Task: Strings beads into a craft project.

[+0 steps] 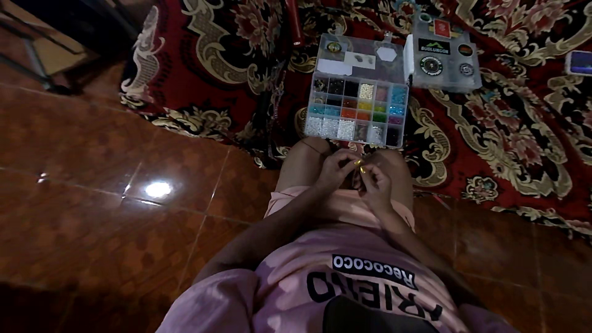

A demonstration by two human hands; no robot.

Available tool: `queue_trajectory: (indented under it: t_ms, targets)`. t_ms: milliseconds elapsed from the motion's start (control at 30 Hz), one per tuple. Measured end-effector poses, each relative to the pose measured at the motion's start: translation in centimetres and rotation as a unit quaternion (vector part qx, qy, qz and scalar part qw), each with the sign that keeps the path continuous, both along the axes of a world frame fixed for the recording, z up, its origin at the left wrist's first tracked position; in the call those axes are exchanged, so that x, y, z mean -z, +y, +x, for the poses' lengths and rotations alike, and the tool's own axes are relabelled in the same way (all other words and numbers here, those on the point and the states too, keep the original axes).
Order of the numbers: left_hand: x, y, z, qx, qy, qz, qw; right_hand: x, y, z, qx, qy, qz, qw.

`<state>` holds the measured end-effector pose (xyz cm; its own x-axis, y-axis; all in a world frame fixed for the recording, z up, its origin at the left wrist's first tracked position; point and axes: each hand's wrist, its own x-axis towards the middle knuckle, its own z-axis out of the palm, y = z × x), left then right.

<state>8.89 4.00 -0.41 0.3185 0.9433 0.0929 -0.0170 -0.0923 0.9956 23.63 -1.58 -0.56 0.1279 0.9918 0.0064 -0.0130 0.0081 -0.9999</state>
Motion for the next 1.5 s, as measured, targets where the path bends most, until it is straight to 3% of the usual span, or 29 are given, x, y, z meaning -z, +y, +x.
queue_trajectory:
  t_ms: [200,300,400,600,900,967,1067,1133,1200,1300,1400,1500]
  targets:
    - [-3.6,4.5,-3.1,-0.042,0.243,0.108,0.963,-0.4,0.0,0.0,-0.009,-0.005,0.002,1.0]
    - [-2.8,7.2,-4.6,-0.07,0.342,0.209,0.914,-0.2,0.1,0.0,-0.007,-0.001,0.005,1.0]
    - [-3.0,8.3,-4.8,-0.052,0.417,0.217,0.881,-0.2,0.1,0.1,-0.011,0.001,0.004,1.0]
    - [-2.8,9.1,-3.6,-0.021,0.502,0.206,0.84,-0.2,0.1,0.0,-0.008,-0.002,0.001,1.0]
    - [-2.9,9.4,-3.0,-0.013,0.543,0.19,0.818,-0.5,0.1,-0.1,-0.009,-0.003,-0.004,1.0]
    - [-3.3,9.2,-3.2,-0.021,0.507,0.173,0.844,-0.5,0.1,0.0,-0.008,-0.002,-0.003,1.0]
    - [-4.2,7.9,-3.5,-0.025,0.366,0.126,0.922,-0.4,0.1,0.0,-0.004,0.006,-0.003,1.0]
    - [-4.9,6.0,-3.0,-0.004,0.251,0.026,0.968,-0.4,0.0,0.0,-0.005,0.015,-0.004,1.0]
    - [-4.3,4.2,-2.6,0.034,0.137,-0.058,0.988,-0.5,-0.1,0.0,-0.001,0.02,-0.006,1.0]
    - [-3.7,2.0,-1.8,0.07,0.029,-0.202,0.977,-0.3,-0.1,-0.1,0.009,0.023,0.009,1.0]
    - [-3.6,0.9,-0.9,0.074,-0.079,-0.34,0.934,0.0,-0.2,0.0,0.013,0.017,0.035,0.999]
    - [-2.7,0.7,-0.4,0.08,-0.148,-0.407,0.898,0.1,-0.2,0.1,0.013,0.017,0.036,0.999]
